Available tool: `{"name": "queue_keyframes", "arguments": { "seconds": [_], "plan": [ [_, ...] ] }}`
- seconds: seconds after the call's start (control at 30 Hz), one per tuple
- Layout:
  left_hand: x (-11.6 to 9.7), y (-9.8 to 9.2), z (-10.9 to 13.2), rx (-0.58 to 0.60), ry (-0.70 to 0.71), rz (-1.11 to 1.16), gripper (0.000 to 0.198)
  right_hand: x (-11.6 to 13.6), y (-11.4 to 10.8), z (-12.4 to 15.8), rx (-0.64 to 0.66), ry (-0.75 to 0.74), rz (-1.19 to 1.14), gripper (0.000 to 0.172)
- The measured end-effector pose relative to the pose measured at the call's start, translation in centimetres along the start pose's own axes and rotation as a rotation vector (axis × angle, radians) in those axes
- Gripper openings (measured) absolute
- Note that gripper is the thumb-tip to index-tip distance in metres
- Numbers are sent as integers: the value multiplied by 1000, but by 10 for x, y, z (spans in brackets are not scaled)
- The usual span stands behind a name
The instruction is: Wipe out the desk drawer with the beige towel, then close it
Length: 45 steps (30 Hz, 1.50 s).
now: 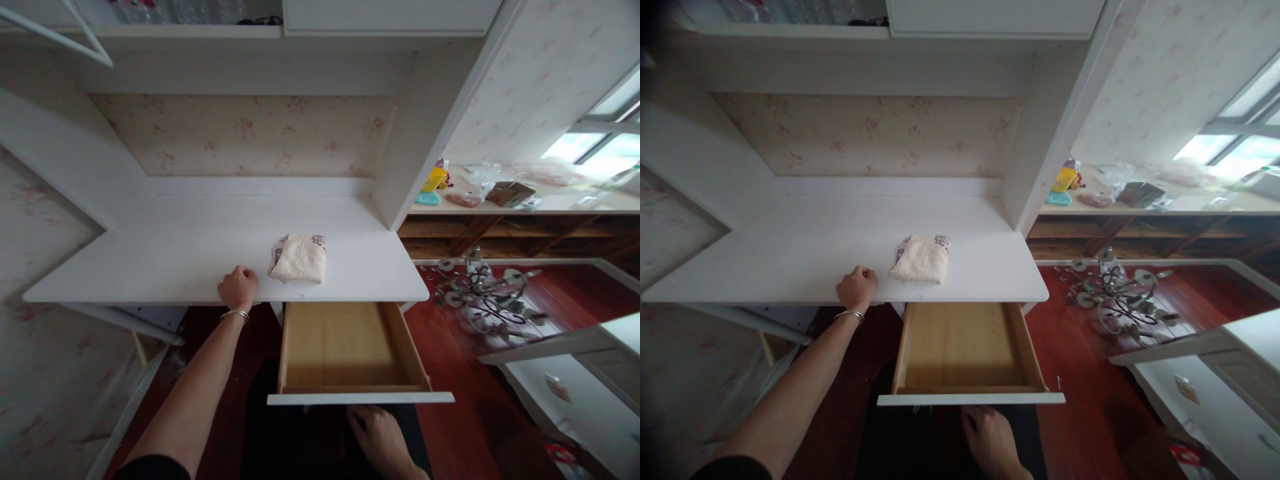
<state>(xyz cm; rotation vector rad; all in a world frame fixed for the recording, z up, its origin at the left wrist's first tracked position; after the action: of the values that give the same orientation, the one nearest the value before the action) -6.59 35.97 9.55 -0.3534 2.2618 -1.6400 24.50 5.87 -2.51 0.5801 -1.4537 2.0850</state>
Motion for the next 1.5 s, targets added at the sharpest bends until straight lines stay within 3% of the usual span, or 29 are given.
{"name": "queue_keyframes", "arguments": {
  "seconds": [0.33,0.5,0.63,0.73,0.87,1.03,1.17,1.33,1.5],
  "plan": [
    [0,3,6,116,183,10,30,4,8,39,34,10,-1,31],
    [-7,-3,22,145,290,46,29,3,12,51,62,-8,-3,31],
    [-47,-34,57,63,533,109,27,0,15,56,88,3,-3,32],
    [-88,-56,89,73,763,109,29,-4,16,59,87,11,-36,33],
    [-127,-68,110,81,986,82,37,-9,18,60,84,13,-95,35],
    [-142,-53,89,67,1028,-9,59,-10,15,61,68,-1,-123,35],
    [-148,-37,69,132,1079,-101,70,-10,13,62,58,4,-186,33],
    [-151,-26,62,199,1101,-107,60,-13,14,60,52,32,-203,33],
    [-153,-33,72,130,1029,-75,52,-14,12,57,59,40,-218,31]
  ]
}}
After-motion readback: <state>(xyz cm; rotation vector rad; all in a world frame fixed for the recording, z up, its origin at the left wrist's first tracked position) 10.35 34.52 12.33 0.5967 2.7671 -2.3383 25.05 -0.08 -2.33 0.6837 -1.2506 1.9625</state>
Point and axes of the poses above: each hand's wrist, its own z-axis away from the middle knuckle, its own y-axis out of the palm, x = y × z, the point moved 7 cm from there along -z, towards the middle knuckle, and after that the axes turned 7 degrees about -z, right-handed, at the moved point
